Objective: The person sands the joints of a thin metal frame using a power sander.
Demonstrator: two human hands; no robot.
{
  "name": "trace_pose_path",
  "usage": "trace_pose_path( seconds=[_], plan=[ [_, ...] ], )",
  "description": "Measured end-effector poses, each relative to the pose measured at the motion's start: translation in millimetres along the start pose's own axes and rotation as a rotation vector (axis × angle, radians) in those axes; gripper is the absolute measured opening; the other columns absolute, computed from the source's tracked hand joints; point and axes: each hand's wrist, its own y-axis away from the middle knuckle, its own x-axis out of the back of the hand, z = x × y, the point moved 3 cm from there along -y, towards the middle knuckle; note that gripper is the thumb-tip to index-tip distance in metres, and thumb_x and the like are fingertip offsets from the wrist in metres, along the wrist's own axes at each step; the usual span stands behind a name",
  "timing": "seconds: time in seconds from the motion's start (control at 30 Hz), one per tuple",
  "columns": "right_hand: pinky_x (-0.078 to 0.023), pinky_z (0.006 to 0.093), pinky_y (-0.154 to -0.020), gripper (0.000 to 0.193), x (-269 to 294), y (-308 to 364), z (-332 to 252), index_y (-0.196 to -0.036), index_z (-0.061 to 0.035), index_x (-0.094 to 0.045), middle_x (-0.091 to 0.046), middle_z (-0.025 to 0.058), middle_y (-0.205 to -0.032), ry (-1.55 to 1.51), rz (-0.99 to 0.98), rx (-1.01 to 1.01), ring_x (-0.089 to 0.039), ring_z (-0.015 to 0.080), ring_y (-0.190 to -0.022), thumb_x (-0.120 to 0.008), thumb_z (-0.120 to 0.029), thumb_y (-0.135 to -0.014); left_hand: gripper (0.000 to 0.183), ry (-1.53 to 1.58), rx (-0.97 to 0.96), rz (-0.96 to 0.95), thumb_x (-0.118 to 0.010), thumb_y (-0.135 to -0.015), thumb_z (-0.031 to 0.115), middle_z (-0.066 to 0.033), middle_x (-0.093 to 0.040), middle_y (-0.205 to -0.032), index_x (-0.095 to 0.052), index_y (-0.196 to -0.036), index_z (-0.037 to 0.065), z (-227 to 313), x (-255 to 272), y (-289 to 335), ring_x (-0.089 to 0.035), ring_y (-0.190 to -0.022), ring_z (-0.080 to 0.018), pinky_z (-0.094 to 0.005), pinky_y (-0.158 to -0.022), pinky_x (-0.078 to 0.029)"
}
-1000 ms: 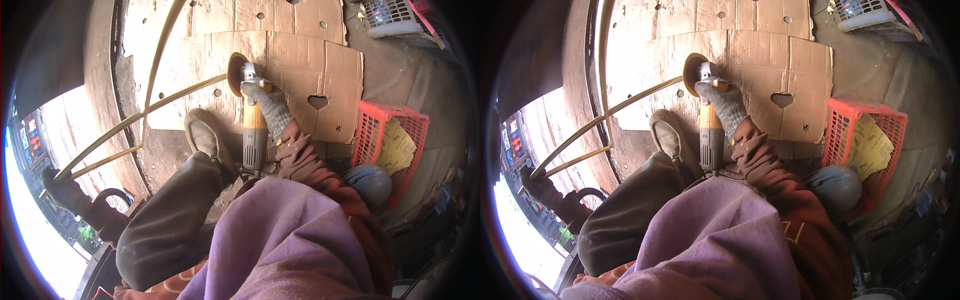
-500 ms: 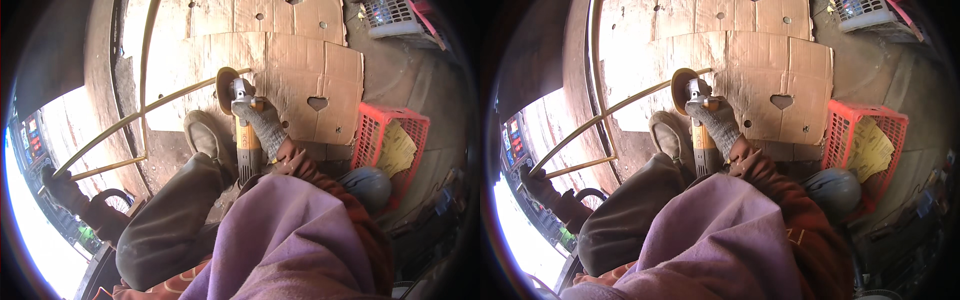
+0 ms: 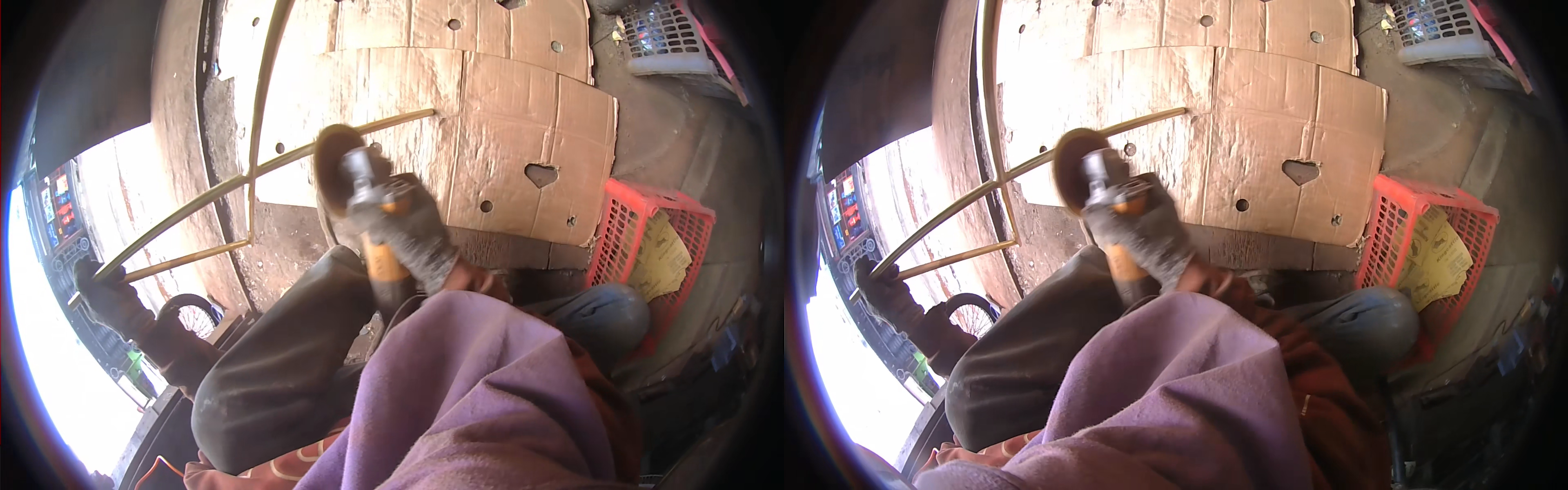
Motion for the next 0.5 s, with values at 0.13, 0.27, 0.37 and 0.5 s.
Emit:
trace_pose_path(
  seconds=[0.13,0.27,0.37,0.5],
  plan=[
    [-0.055,0.0299,-0.054,0.039,68.9,-35.6,-2.5,-0.098,-0.0059,-0.061,-0.068,0.0079,-0.081,0.078,0.18,-0.019,-0.064,0.0137,-0.062,-0.086,-0.016,-0.071,0.017,-0.04,-0.252,-0.151,-0.06,-0.088,0.02,-0.0052,-0.058,-0.07,-0.062,-0.082,0.004,-11.9,8.4,-11.4,-0.053,-0.06,-0.0135,-0.027,-0.056,-0.042],
    [-0.055,0.0294,-0.055,0.04,59.8,-37.5,-10.3,-0.098,-0.0049,-0.061,-0.067,0.0076,-0.079,0.057,0.247,0.005,-0.065,0.0143,-0.063,-0.087,-0.016,-0.07,0.011,-0.335,-0.636,-0.136,-0.052,-0.085,0.003,-0.0012,-0.057,-0.075,-0.06,-0.078,0.007,3.4,0.4,8.0,-0.054,-0.063,-0.0123,-0.0283,-0.059,-0.044],
    [-0.055,0.0281,-0.06,0.042,21.7,-7.8,-8.8,-0.098,-0.0045,-0.058,-0.067,0.0074,-0.083,0.021,0.074,0.102,-0.064,0.0137,-0.066,-0.088,-0.017,-0.069,0.014,-0.418,-0.773,-0.231,-0.055,-0.092,0.006,-0.0077,-0.061,-0.09,-0.06,-0.104,0.001,-20.9,18.9,-36.6,-0.059,-0.077,-0.0169,-0.028,-0.068,-0.051],
    [-0.055,0.0285,-0.059,0.041,41.5,-14.3,1.4,-0.097,-0.0054,-0.058,-0.066,0.0073,-0.085,0.07,0.101,0.018,-0.064,0.0126,-0.067,-0.087,-0.016,-0.07,0.015,-0.24,-0.775,-0.353,-0.057,-0.089,0.004,-0.0094,-0.059,-0.088,-0.06,-0.102,-0.001,-27.0,23.9,-51.4,-0.059,-0.08,-0.0188,-0.0286,-0.071,-0.051]
  ],
)
